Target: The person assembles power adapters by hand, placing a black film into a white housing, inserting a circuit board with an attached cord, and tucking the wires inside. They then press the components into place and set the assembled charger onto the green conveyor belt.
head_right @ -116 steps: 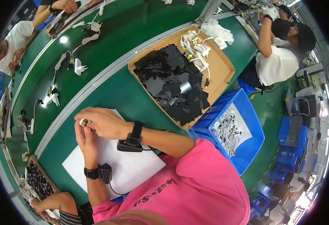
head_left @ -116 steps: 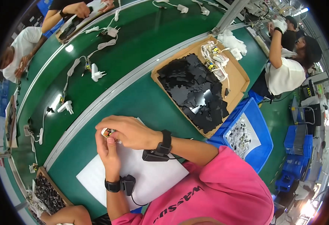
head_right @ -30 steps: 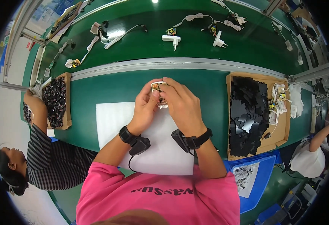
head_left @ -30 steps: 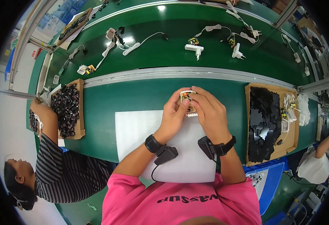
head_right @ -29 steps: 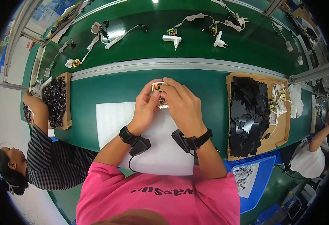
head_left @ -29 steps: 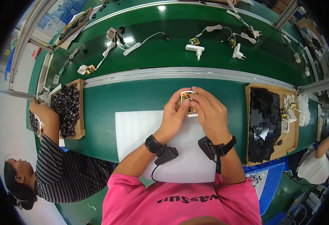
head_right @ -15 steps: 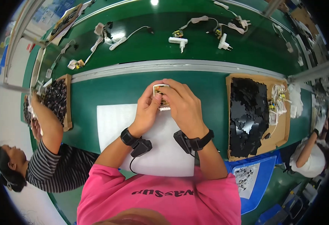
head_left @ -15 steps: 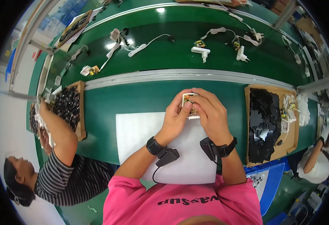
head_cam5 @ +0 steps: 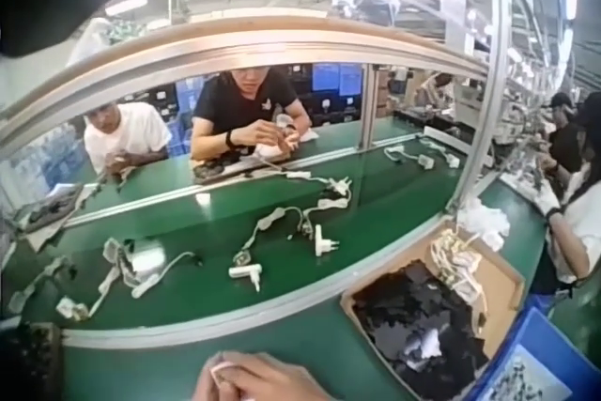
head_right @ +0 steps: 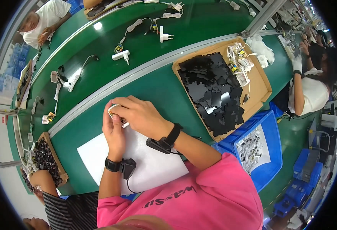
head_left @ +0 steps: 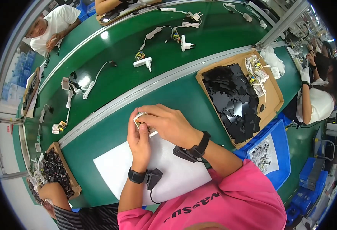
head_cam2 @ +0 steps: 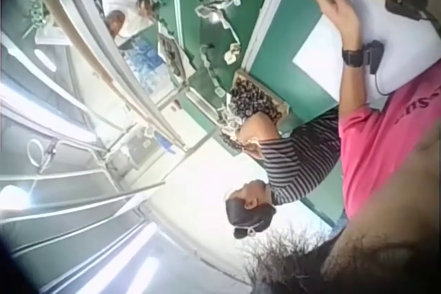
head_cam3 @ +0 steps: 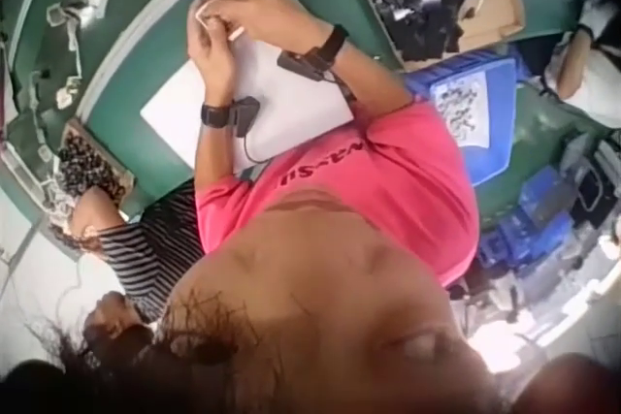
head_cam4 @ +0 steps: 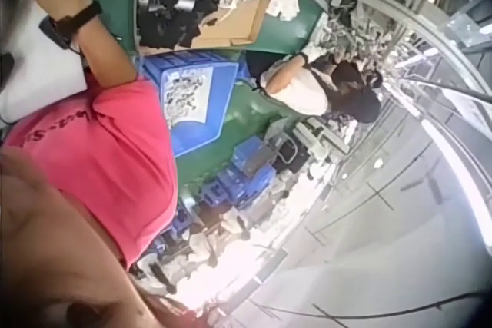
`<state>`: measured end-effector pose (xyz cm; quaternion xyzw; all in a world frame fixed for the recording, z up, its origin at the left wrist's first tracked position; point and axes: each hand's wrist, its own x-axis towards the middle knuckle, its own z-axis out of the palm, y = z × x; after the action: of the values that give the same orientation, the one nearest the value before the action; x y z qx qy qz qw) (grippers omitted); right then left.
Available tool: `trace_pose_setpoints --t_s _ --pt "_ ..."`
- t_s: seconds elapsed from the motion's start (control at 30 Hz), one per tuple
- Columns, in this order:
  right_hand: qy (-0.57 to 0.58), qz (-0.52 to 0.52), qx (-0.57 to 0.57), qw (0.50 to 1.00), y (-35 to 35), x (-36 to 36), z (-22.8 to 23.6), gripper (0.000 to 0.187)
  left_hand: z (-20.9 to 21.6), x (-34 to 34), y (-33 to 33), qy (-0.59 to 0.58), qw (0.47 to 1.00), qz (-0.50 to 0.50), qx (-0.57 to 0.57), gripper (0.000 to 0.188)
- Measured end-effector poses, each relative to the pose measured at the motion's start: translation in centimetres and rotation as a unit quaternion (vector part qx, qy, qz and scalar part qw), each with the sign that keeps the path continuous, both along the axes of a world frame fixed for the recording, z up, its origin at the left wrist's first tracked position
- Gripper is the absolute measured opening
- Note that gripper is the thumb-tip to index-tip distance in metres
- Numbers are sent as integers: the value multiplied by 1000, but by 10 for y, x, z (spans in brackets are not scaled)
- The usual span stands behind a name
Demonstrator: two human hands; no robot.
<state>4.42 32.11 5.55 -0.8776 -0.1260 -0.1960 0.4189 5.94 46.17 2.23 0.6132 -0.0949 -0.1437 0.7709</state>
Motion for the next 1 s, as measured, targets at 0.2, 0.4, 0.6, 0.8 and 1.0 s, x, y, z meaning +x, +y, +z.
trace_pose_setpoints --t_s 0.2,0.4,0.6,0.8,1.0 --pt "-15 16 7 1000 5 5 -1 27 -9 2 9 -5 1000 16 3 45" --pt "-25 20 30 999 3 4 1 24 -4 1 3 14 998 25 -58 44" --pt "-22 18 -28 999 7 11 1 21 0 1 14 52 995 22 -80 39" --pt "1 34 12 999 10 10 -1 22 4 4 13 28 996 -2 -88 41" --pt "19 61 11 998 11 14 3 26 1 6 12 7 997 14 -73 42"
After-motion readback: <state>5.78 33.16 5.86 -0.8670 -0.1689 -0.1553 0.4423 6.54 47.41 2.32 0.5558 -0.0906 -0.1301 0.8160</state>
